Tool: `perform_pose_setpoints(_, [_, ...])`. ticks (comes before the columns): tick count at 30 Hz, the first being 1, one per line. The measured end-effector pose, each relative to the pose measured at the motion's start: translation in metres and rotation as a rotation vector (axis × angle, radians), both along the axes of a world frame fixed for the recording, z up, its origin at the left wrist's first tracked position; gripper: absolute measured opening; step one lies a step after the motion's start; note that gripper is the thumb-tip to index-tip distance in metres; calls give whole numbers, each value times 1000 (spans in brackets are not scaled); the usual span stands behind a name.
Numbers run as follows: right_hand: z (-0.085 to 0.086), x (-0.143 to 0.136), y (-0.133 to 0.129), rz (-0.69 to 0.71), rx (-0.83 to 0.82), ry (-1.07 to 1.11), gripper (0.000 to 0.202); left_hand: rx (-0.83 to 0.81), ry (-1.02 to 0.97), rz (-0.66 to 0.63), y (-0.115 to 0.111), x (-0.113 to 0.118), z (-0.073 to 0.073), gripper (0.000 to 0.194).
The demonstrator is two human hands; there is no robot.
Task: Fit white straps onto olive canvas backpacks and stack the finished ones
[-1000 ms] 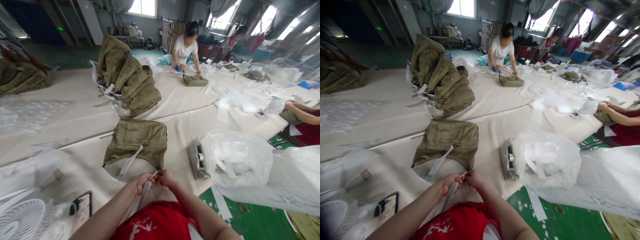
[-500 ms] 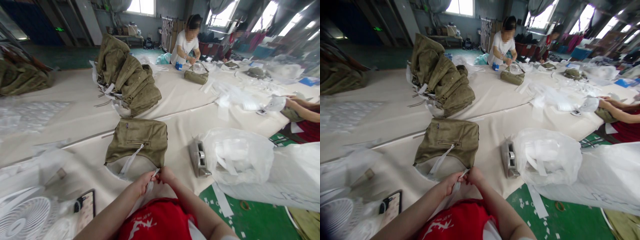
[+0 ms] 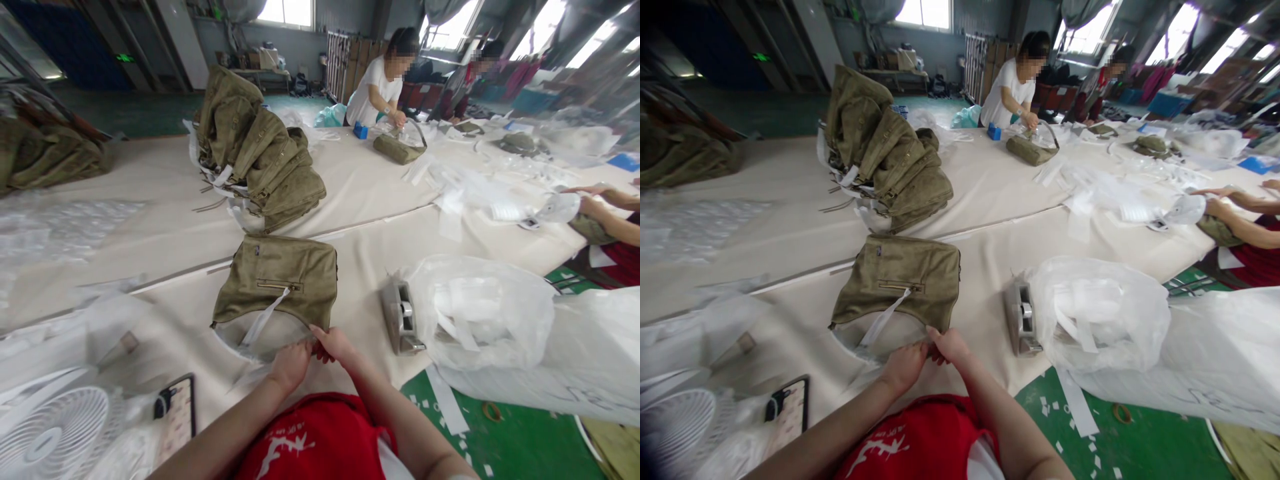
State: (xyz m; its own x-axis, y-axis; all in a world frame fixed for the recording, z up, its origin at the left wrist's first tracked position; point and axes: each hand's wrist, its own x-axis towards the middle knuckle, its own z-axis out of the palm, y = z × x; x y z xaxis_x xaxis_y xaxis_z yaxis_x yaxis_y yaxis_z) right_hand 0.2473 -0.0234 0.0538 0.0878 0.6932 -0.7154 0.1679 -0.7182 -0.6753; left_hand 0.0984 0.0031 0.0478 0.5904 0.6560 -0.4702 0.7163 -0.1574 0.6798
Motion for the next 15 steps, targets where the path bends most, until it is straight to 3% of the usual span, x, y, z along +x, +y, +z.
perform_pose_setpoints(4, [0,-1,-4,38,65,-59,32,198,152,-108,-6,-1,1,27])
perform_pose_setpoints(9, [-12,-2,-15,-117,79,86,25,207,260,-10,-5,-2,7,26])
perform_pose_setpoints(11, [-18,-6,-20,-191,73,158,23,109,229,78,0,-1,7,23])
perform_pose_setpoints(15, [-29,-19,-27,-306,54,289,19,-343,10,366,10,4,6,23])
